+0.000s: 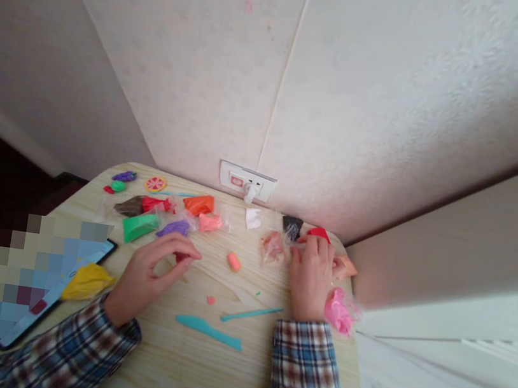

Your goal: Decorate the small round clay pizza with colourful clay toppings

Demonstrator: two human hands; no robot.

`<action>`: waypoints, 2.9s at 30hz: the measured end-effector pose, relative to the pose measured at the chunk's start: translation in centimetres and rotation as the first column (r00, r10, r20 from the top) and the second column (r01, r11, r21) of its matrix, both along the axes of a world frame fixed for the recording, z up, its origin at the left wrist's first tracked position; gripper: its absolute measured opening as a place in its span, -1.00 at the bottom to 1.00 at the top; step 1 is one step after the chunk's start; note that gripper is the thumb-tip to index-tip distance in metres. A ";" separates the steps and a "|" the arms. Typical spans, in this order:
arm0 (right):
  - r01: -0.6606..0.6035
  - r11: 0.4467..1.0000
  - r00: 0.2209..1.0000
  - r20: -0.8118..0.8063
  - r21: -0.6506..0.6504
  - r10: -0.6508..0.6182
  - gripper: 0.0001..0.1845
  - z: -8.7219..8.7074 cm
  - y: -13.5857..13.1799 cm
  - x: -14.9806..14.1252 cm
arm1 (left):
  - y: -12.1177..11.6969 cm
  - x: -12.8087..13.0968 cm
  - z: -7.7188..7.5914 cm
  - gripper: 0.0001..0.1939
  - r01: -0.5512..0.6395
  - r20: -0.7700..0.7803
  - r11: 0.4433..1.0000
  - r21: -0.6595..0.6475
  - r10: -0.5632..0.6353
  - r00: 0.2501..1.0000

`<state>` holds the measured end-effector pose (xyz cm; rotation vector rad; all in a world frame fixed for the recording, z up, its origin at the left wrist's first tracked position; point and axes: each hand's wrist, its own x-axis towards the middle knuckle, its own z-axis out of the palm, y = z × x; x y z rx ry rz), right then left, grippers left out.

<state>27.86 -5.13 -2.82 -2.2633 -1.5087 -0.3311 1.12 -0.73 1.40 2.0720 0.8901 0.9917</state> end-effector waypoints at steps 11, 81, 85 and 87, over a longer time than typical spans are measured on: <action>0.093 0.859 0.817 -0.531 0.504 0.224 -0.87 5.8 -2.2 -4.2 | -0.8 0.0 0.6 -0.62 -0.123 -0.017 0.975 0.187 0.128 0.992; -0.389 0.870 -0.232 -0.946 0.304 0.227 -0.83 4.0 -3.0 -10.0 | -1.1 -0.4 0.2 -0.66 0.151 -0.015 0.981 0.119 -0.150 0.989; -0.392 0.867 -0.231 -0.945 0.308 0.231 -0.82 3.9 -3.1 -9.9 | -1.1 -0.4 0.2 -0.64 0.152 -0.003 0.982 0.110 -0.153 0.988; -0.392 0.867 -0.226 -0.945 0.309 0.235 -0.82 3.9 -3.1 -9.9 | -1.1 -0.4 0.2 -0.64 0.148 -0.005 0.983 0.108 -0.148 0.989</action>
